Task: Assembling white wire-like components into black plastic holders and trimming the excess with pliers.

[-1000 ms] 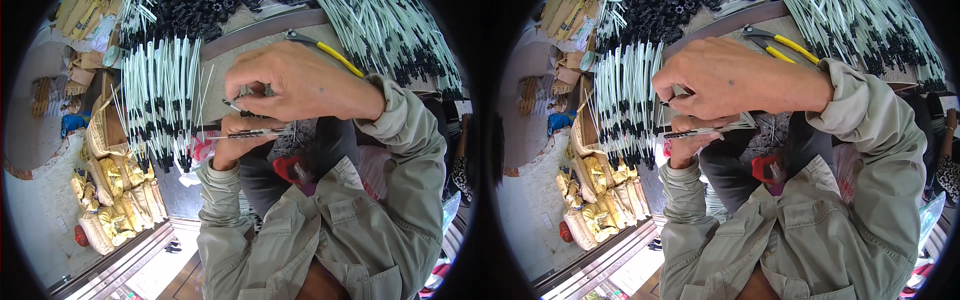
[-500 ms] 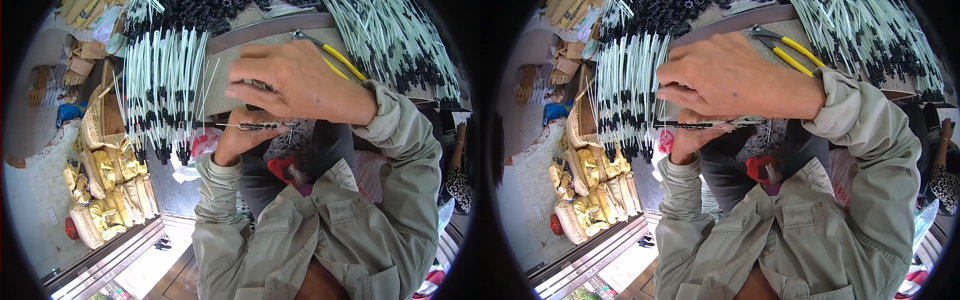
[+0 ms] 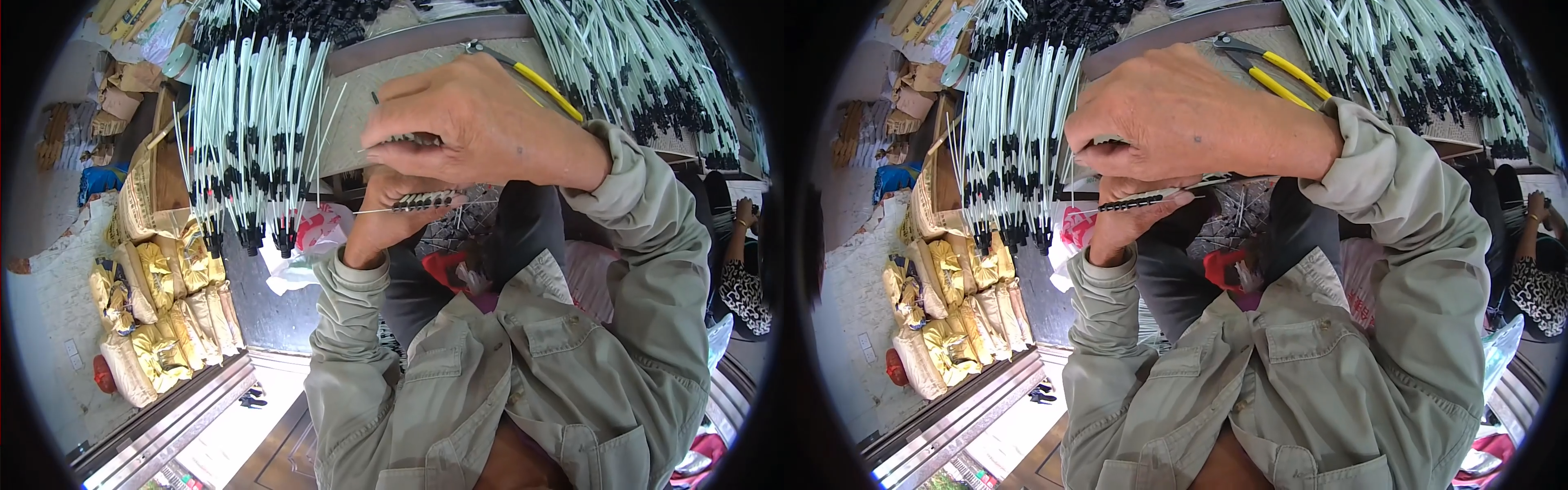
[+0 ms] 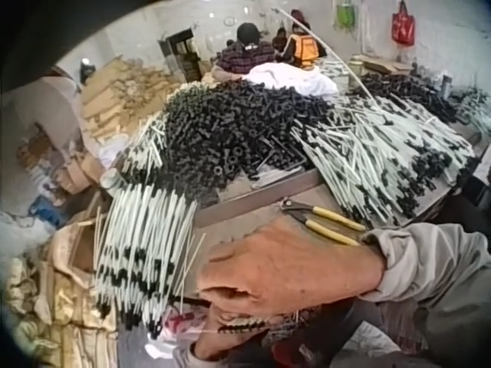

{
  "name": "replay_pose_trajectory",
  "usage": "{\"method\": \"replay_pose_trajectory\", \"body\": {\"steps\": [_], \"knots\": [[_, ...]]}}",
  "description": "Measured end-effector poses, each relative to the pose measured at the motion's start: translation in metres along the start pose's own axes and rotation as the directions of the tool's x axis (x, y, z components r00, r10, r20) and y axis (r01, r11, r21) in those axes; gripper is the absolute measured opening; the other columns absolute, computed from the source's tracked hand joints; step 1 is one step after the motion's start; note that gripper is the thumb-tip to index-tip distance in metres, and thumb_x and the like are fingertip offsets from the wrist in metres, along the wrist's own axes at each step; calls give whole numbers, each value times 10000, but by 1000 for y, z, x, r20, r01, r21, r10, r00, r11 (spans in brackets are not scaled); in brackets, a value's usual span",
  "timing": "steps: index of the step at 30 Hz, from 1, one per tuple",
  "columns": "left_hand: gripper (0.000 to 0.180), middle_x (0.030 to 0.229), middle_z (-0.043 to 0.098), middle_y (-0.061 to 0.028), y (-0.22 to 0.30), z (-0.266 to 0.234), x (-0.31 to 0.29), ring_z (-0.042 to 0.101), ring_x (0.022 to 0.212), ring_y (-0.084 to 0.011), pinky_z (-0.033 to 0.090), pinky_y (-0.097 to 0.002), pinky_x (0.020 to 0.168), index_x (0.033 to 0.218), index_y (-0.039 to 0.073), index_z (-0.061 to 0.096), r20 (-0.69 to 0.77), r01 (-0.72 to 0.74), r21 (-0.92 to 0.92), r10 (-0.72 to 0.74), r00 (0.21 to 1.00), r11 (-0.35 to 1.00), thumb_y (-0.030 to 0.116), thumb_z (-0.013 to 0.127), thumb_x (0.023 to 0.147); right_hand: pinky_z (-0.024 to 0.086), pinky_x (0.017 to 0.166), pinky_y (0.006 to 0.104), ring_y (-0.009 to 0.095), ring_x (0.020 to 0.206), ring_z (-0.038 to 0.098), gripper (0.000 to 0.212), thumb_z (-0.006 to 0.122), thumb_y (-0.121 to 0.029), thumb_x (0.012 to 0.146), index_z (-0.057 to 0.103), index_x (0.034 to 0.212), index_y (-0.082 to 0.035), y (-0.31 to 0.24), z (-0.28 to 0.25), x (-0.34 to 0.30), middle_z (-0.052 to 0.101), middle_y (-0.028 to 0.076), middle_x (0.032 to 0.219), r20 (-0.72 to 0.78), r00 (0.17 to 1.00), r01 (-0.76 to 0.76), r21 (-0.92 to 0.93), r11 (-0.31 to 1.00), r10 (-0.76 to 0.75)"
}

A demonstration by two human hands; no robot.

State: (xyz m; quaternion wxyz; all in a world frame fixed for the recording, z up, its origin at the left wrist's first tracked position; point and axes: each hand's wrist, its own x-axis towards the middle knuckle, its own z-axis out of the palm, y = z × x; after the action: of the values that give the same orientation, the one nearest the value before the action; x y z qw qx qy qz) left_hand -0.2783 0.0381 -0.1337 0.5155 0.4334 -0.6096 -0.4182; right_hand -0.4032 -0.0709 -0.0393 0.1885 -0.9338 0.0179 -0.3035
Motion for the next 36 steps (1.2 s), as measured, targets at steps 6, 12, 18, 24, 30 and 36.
{"method": "replay_pose_trajectory", "body": {"steps": [6,12,18,24,30,36], "knots": [[209,847,669,-67,-2,6,-5,604,845,-130,466,-250,737,870,7,676,-32,80,-51,-82,996,995,-47,696,669,379,478,344,257,552,517,114,596,-163,778,554,767,-58,-1,-7,-2,486,65,651,39,999,-4,-157,988,10],[300,995,644,-120,-7,2,7,611,941,-185,470,-268,824,962,7,657,104,23,-79,-15,994,997,-78,655,674,423,886,336,277,1085,515,408,543,-155,827,478,1217,-56,50,-5,-68,528,121,1190,205,940,-297,89,951,275],[304,985,648,-117,-6,-8,11,629,900,-209,490,-281,797,949,30,663,230,-64,-54,75,970,996,-75,649,664,208,1077,376,232,1305,253,629,548,-214,808,271,1362,-102,66,44,-79,276,73,1411,282,957,-71,9,997,66],[375,1045,625,-131,-6,-10,9,603,971,-223,458,-297,849,985,43,651,354,53,-87,-19,935,995,-85,648,633,197,1082,380,217,1300,265,513,493,-302,851,351,1317,-139,75,52,-65,326,65,1383,387,921,78,-71,994,-45],[432,1118,583,-145,-22,3,-16,557,1039,-221,415,-298,890,1099,60,600,192,27,-109,-6,981,994,35,663,672,223,1071,394,228,1275,313,458,447,-342,877,393,1273,-119,78,57,-66,399,74,1332,320,948,7,-19,1000,0],[544,1077,605,-146,0,-23,-25,600,922,-219,454,-288,796,1125,-44,548,216,67,245,-122,969,967,66,748,632,396,863,426,355,1053,484,505,351,-332,927,200,1364,-130,81,50,-59,522,95,1213,250,964,-135,185,974,86]]}}
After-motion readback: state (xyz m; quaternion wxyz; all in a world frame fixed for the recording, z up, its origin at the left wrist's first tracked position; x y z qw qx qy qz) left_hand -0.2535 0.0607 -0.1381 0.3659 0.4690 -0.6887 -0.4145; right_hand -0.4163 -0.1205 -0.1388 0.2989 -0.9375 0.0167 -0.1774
